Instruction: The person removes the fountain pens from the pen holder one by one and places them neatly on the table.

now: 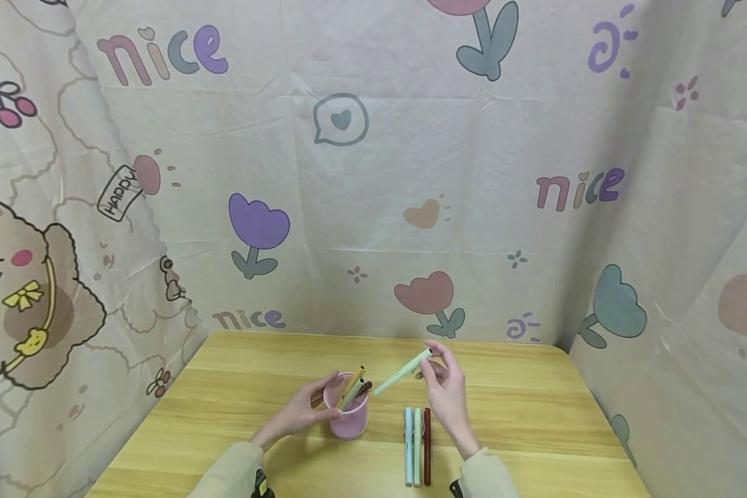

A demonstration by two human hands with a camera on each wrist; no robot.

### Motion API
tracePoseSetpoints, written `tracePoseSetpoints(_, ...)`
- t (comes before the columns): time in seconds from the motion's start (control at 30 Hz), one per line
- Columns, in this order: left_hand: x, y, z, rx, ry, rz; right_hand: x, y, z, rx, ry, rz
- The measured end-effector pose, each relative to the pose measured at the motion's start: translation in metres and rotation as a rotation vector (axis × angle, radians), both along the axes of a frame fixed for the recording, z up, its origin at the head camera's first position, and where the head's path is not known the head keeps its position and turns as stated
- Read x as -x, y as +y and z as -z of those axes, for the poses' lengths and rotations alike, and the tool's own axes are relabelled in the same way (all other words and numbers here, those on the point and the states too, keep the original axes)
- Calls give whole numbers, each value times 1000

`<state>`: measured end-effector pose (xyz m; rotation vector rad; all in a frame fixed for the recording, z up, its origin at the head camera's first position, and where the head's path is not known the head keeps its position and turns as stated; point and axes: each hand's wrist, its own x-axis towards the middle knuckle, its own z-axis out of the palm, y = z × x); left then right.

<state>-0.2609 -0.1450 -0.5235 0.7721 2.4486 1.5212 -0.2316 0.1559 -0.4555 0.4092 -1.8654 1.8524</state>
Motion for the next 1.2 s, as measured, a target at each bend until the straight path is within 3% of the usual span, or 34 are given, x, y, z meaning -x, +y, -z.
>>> tracePoseSetpoints(0.3,0,0,0,9,2,-6,0,6,-2,37,-15,-21)
tracePoseSetpoints(0.8,-1,0,0,2,-1,-10,-1,16,3,-78,-93,78)
tracePoseSetpoints(1.2,-1,0,0,2,6,-15,1,28,11,-159,-279,68)
